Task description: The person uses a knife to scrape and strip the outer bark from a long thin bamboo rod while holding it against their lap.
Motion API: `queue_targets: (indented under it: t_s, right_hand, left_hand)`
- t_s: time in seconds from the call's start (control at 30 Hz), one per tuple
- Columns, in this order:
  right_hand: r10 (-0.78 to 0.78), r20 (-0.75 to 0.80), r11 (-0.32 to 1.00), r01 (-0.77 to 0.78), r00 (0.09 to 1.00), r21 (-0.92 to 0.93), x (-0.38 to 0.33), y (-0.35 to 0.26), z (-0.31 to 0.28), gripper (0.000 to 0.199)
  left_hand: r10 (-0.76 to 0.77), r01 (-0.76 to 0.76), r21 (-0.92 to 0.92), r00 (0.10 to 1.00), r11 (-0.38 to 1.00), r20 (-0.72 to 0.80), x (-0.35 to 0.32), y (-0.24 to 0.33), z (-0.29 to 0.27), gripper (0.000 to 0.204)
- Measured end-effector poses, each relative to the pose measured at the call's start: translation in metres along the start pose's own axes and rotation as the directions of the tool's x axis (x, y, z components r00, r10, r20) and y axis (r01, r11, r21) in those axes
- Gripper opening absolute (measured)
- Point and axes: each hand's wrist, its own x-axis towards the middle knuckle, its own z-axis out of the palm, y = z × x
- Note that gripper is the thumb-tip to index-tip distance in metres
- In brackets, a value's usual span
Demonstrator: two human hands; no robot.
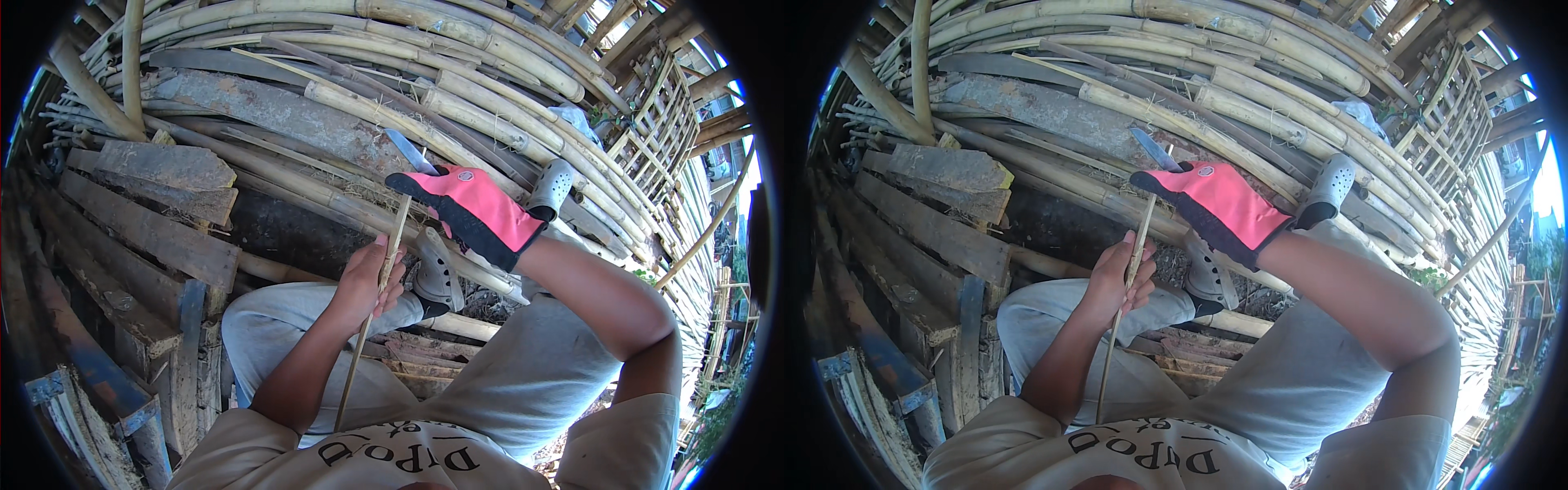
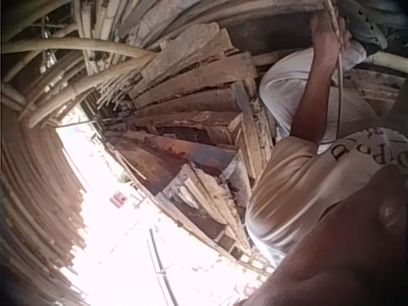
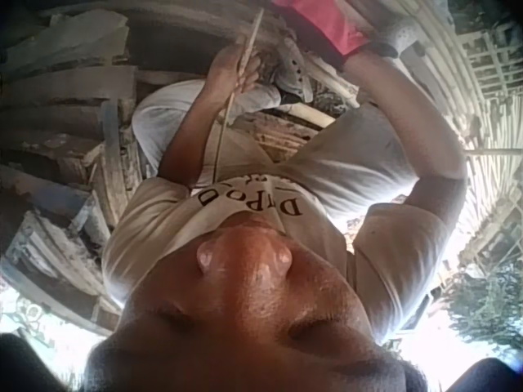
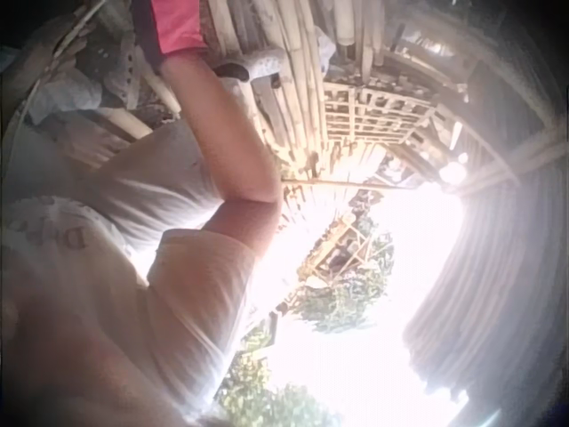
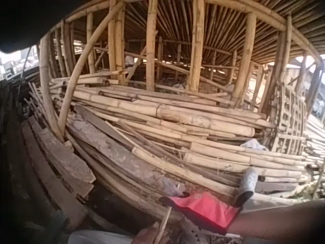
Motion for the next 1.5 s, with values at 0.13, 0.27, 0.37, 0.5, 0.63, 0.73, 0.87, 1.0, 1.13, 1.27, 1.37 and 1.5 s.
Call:
queue_targets:
  t_s: [0.13,0.27,0.37,0.5,0.63,0.73,0.87,1.0,1.13,1.27,1.37,1.5]
  right_hand:
    - [-0.44,-0.224,0.818,0.285,0.869,-0.5,0.005,0.013,0.004,0.042]
    - [-0.296,-0.332,0.869,0.107,0.896,-0.484,0.002,-0.007,0.013,0.022]
    - [-0.27,-0.286,0.821,0.065,0.919,-0.567,-0.007,-0.018,0.017,0.029]
    - [-0.341,-0.211,0.745,0.126,0.916,-0.655,-0.006,-0.014,0.026,0.043]
    - [-0.2,-0.078,0.712,0.09,0.977,-0.697,-0.008,-0.018,0.023,0.052]
    - [-0.142,-0.034,0.693,0.076,0.989,-0.717,-0.01,-0.015,0.018,0.055]
    - [-0.263,-0.021,0.603,0.147,0.965,-0.784,-0.012,-0.006,0.012,0.055]
    - [-0.265,-0.447,0.509,-0.27,0.854,-0.817,0.014,0.015,-0.032,0.048]
    - [-0.023,-0.751,0.612,-0.585,0.66,-0.533,-0.006,0.055,-0.126,0.052]
    - [0.013,-0.703,0.8,-0.429,0.711,-0.419,-0.004,0.004,-0.088,0.048]
    - [-0.105,-0.542,0.857,-0.201,0.833,-0.475,-0.012,-0.033,-0.04,0.033]
    - [-0.087,-0.163,0.619,-0.075,0.983,-0.781,-0.012,-0.059,0.002,0.061]
  left_hand:
    - [-0.005,0.006,-0.021,0.999,1.0,0.035,0.002,0.001,0.001,0.045]
    - [0.004,-0.004,-0.034,1.0,0.999,0.017,0.001,0.004,-0.001,0.043]
    - [0.0,0.004,-0.069,0.999,0.998,0.053,0.001,0.006,-0.006,0.042]
    - [0.013,-0.002,-0.073,0.989,0.997,0.145,-0.003,0.006,-0.005,0.043]
    - [-0.074,0.093,-0.094,0.978,0.991,0.193,-0.015,0.0,0.004,0.042]
    - [-0.068,0.09,-0.094,0.975,0.991,0.213,-0.02,-0.001,0.01,0.044]
    - [-0.073,0.094,-0.089,0.975,0.992,0.212,-0.019,-0.002,0.013,0.044]
    - [-0.099,0.121,-0.069,0.961,0.99,0.258,-0.041,-0.006,0.029,0.045]
    - [-0.141,0.139,0.032,0.924,0.99,0.355,-0.046,-0.011,0.04,0.045]
    - [-0.058,0.072,-0.108,0.99,0.992,0.127,-0.018,0.009,0.011,0.045]
    - [0.048,-0.044,-0.086,0.998,0.995,0.043,-0.019,0.02,0.001,0.043]
    - [0.072,-0.069,-0.086,0.997,0.994,0.023,-0.02,0.011,0.001,0.04]
